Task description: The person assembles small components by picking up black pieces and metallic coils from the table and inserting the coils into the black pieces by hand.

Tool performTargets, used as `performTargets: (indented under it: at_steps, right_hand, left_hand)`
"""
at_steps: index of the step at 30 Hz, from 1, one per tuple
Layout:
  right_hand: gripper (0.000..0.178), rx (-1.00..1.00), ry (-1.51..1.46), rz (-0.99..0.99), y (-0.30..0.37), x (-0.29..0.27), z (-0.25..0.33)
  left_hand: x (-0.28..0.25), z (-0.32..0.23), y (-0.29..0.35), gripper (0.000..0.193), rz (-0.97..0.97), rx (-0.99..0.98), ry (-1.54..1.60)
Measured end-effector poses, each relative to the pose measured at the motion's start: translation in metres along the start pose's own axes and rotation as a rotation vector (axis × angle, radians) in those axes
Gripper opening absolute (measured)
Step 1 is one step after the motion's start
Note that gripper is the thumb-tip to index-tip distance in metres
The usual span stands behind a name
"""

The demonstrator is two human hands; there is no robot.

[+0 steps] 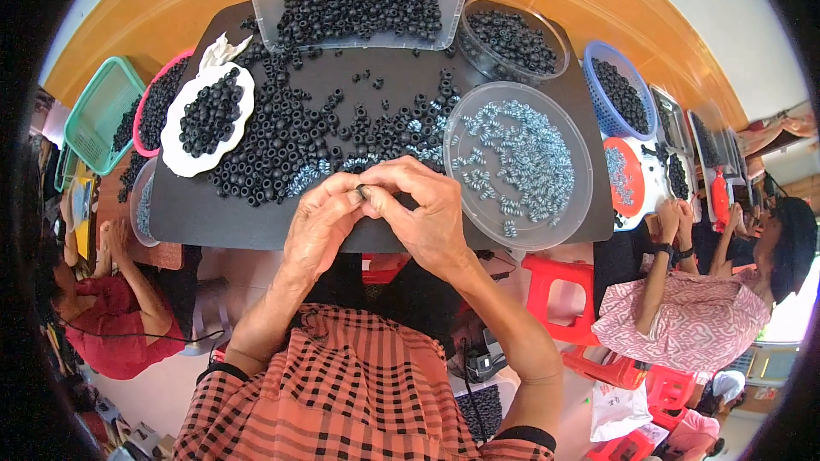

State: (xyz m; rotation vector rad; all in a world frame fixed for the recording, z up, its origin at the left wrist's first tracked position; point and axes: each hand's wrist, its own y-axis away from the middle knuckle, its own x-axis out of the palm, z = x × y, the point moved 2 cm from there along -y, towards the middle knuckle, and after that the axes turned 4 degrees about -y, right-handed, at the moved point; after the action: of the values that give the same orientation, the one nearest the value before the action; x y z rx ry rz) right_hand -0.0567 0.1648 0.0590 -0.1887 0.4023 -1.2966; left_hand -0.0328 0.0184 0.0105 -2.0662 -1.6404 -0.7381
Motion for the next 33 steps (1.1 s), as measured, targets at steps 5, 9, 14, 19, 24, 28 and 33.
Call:
performTargets:
  at_steps: [5,9,14,19,24,28,33]
  right_hand:
    - [0.015,0.001,-0.012,-0.017,0.006,0.004,-0.006]
    - [0.016,-0.019,-0.098,-0.063,0.012,0.004,-0.013]
    - [0.015,0.017,-0.188,-0.054,0.014,0.007,-0.015]
    - [0.016,0.018,-0.259,-0.043,0.016,0.010,-0.018]
    - [0.017,0.061,-0.348,-0.025,0.023,0.003,-0.024]
    - [0.018,0.086,-0.280,-0.003,0.022,0.010,-0.022]
    - [0.018,0.037,-0.032,0.010,0.007,0.019,-0.006]
  left_hand:
    - [-0.001,0.001,0.000,0.017,-0.039,0.005,0.018]
    - [0.001,-0.001,-0.001,0.018,-0.011,-0.001,0.026]
    - [-0.001,0.002,0.001,0.019,-0.016,0.020,0.004]
    - [-0.007,0.005,0.002,0.019,-0.039,-0.037,-0.169]
    - [0.009,-0.006,0.007,0.016,0.014,0.009,-0.423]
    - [0.003,-0.013,0.015,0.016,0.003,0.014,-0.489]
    - [-0.008,-0.018,0.015,0.015,0.027,-0.024,-0.467]
